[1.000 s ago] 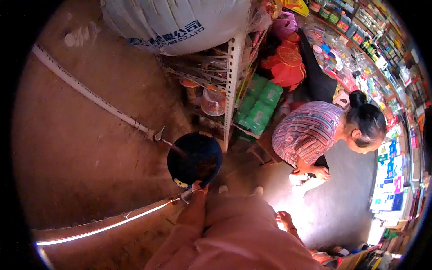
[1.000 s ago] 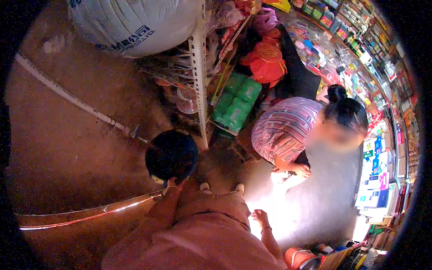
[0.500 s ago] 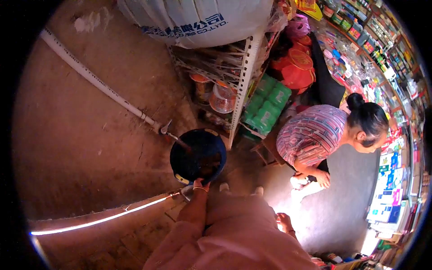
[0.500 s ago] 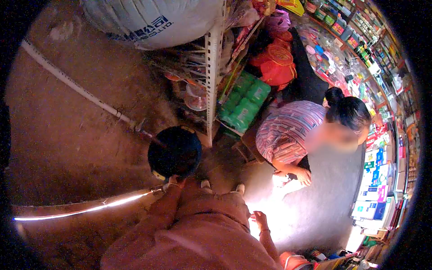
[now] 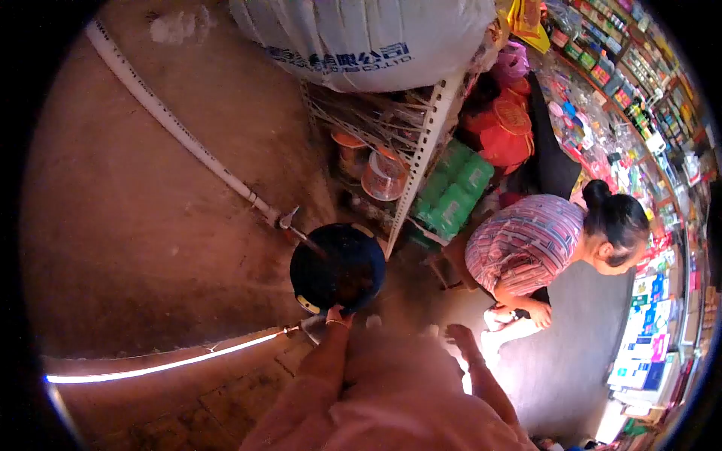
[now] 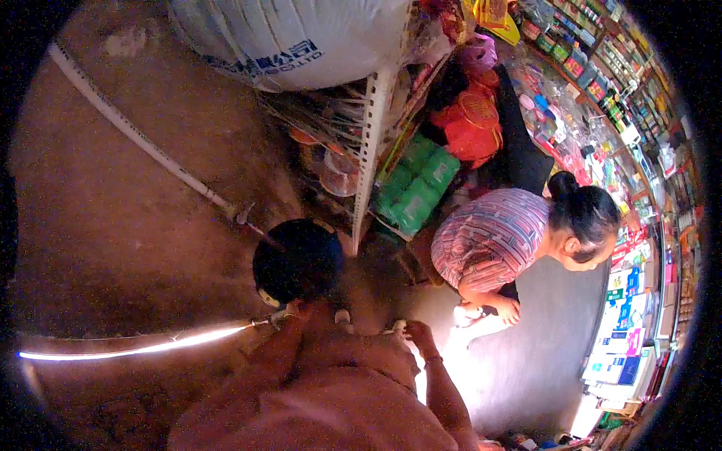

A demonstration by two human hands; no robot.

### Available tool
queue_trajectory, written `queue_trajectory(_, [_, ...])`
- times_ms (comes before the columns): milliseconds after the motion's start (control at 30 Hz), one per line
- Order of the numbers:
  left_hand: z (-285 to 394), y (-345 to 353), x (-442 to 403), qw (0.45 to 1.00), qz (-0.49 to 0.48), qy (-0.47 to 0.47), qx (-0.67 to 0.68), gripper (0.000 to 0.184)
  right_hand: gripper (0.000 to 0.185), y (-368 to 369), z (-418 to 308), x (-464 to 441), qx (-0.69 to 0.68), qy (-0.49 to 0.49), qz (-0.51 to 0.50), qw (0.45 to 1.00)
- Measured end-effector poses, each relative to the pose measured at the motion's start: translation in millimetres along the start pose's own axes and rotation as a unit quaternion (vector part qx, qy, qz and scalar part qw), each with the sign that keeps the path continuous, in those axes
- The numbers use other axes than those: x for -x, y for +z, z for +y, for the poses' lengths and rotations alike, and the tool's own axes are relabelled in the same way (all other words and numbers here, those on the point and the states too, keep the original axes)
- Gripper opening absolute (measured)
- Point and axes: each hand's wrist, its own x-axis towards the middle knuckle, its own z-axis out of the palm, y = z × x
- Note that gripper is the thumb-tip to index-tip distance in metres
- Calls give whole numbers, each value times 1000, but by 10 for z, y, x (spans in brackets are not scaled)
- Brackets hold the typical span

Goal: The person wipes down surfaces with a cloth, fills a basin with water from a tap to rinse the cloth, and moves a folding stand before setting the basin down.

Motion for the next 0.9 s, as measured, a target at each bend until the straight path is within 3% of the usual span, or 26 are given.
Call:
queue_trajectory(33, [-67, -201, -163, 1000, -1, 4, 2, 18, 32, 124, -58, -186, 35, -33, -38, 998])
queue_trajectory(67, [-112, -385, -288, 947, -94, 142, -273, 18, 33, 237, 83, -552, 115, -60, -56, 990])
queue_trajectory(133, [-70, -472, -304, 794, -169, 264, -521, 17, 37, 567, -101, -786, 250, -79, -100, 960])
queue_trajectory(167, [-63, -453, -271, 889, -169, 147, -400, 17, 43, 839, -559, -685, 305, -70, -127, 941])
queue_trajectory(233, [-202, -571, -160, 955, -149, 22, -254, 16, 38, 1338, -1118, -472, 35, -24, -192, 981])
queue_trajectory(333, [-470, -735, -305, 954, -162, 57, -246, 16, 45, 1725, -891, -1112, 117, 97, -233, 960])
queue_trajectory(400, [-234, -158, 190, 951, -97, 114, -272, 16, 54, 1950, -1105, -1051, 51, 238, -96, 965])
queue_trajectory(433, [-33, 301, 563, 935, -64, 151, -314, 16, 54, 1950, -1020, -1096, 65, 239, -106, 963])
queue_trajectory(467, [118, 696, 969, 911, -35, 182, -369, 16, 52, 1912, -843, -1147, 99, 59, -155, 981])
queue_trajectory(533, [350, 1291, 1646, 857, 4, 232, -461, 16, 50, 1977, -784, -1297, 125, -125, -217, 960])
queue_trajectory(567, [377, 1477, 1888, 846, 22, 243, -474, 16, 44, 2026, -819, -1345, 39, 66, -187, 979])
queue_trajectory(633, [120, 1101, 1580, 935, -10, 239, -263, 18, 37, 1913, -694, -1501, -38, 262, -148, 953])
queue_trajectory(667, [61, 1014, 1449, 942, -26, 236, -236, 22, 33, 1778, -513, -1786, -63, 292, -291, 909])
queue_trajectory(733, [131, 1098, 1418, 947, -42, 242, -207, 26, 29, 1725, -433, -1843, -82, 312, -432, 842])
queue_trajectory(767, [208, 1146, 1433, 991, -38, 127, -32, 29, 28, 1743, -335, -1747, 6, 90, -402, 911])
queue_trajectory(833, [276, 1183, 1440, 989, -34, 11, 147, 32, 27, 1814, -455, -1585, 91, -139, -353, 921])
queue_trajectory(867, [277, 1197, 1449, 984, -17, 30, 177, 33, 24, 1830, -565, -1524, 35, -11, -336, 941])
queue_trajectory(900, [289, 1203, 1395, 977, -4, 52, 208, 33, 22, 1863, -753, -1427, 12, 50, -330, 942])
